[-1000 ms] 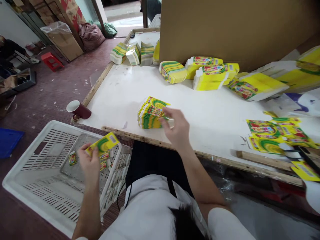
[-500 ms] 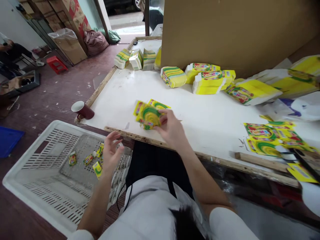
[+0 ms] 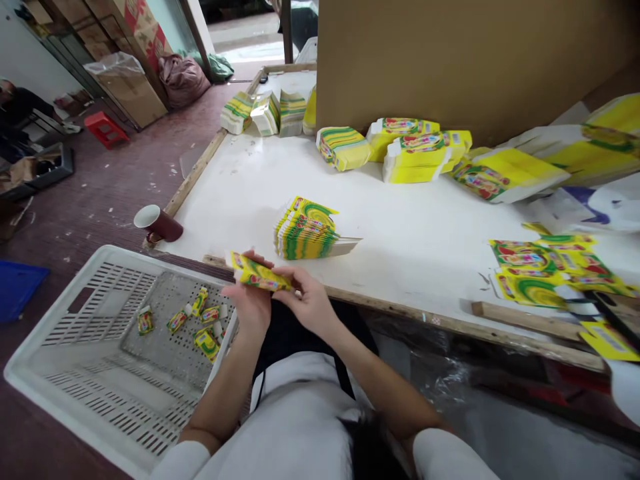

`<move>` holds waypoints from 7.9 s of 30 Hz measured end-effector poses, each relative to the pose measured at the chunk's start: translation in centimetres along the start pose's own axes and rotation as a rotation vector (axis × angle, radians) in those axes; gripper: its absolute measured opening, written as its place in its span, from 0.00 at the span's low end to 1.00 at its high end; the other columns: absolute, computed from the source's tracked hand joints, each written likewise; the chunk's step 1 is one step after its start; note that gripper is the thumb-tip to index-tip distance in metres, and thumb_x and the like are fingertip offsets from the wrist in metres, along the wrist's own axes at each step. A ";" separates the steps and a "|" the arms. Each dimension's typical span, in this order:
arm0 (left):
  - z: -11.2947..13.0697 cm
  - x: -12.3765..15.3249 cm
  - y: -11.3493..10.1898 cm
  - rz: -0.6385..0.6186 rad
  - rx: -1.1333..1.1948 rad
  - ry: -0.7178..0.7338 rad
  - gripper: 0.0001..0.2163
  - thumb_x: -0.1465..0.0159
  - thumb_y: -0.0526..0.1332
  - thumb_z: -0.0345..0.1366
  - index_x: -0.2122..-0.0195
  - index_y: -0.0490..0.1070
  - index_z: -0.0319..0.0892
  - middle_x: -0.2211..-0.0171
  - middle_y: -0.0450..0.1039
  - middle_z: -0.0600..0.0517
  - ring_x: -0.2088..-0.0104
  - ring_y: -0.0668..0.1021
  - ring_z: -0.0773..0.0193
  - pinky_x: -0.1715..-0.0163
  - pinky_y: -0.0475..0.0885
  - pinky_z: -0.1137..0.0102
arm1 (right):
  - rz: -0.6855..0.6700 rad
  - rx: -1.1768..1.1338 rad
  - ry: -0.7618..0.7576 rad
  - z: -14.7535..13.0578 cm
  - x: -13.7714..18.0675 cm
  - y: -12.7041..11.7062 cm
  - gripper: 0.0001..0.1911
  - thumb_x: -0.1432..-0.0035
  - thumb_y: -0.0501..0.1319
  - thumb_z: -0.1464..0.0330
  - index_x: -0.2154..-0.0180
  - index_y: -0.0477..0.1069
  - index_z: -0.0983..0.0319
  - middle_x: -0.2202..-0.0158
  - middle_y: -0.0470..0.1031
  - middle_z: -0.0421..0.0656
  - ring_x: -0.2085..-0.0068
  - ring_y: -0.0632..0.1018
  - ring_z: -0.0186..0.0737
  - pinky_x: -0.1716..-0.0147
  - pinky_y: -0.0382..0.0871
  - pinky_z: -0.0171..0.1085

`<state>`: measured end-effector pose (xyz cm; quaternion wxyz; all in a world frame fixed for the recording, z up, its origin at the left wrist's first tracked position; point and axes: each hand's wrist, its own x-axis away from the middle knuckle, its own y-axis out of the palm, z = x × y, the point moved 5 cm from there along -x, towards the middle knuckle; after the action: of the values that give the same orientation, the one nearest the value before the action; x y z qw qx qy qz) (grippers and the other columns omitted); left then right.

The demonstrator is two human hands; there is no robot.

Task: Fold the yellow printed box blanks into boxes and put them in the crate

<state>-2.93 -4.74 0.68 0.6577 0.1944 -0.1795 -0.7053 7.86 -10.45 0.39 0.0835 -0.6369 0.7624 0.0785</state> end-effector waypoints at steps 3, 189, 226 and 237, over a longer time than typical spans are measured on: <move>-0.7 0.4 -1.6 0.042 -0.091 0.015 0.23 0.51 0.72 0.57 0.64 0.76 0.45 0.63 0.78 0.52 0.62 0.79 0.64 0.57 0.75 0.69 | 0.057 0.054 -0.052 0.1 -0.5 -1.7 0.11 0.39 0.64 0.64 0.55 0.77 0.57 0.57 0.81 0.43 0.57 0.80 0.44 0.55 0.74 0.42; -1.9 3.1 0.3 -0.880 -1.105 0.291 0.32 0.47 0.61 0.28 0.41 0.53 0.44 0.57 0.72 0.48 0.59 0.78 0.58 0.56 0.73 0.62 | -0.165 0.061 -0.033 2.3 2.5 -1.6 0.33 0.36 0.59 0.61 0.31 0.55 0.55 0.31 0.59 0.46 0.32 0.62 0.48 0.32 0.55 0.50; 0.0 2.3 -1.1 -0.088 -0.570 0.082 0.23 0.40 0.67 0.33 0.44 0.63 0.48 0.58 0.69 0.52 0.57 0.75 0.66 0.55 0.71 0.71 | -0.014 0.374 -0.194 1.1 1.4 -5.0 0.15 0.42 0.65 0.72 0.52 0.74 0.58 0.37 0.68 0.52 0.36 0.69 0.49 0.40 0.68 0.48; 9.8 -0.1 -9.5 0.322 -1.316 0.505 0.20 0.39 0.64 0.37 0.46 0.67 0.42 0.60 0.74 0.49 0.52 0.75 0.53 0.43 0.66 0.57 | 0.274 0.544 -0.209 -1.2 -3.3 -9.4 0.19 0.37 0.61 0.64 0.45 0.70 0.58 0.49 0.76 0.50 0.50 0.78 0.49 0.48 0.73 0.49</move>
<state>-16.05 -4.01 4.29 0.7557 -0.1136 0.4134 -0.4951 17.69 -9.23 2.22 0.3171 -0.4710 0.8215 -0.0528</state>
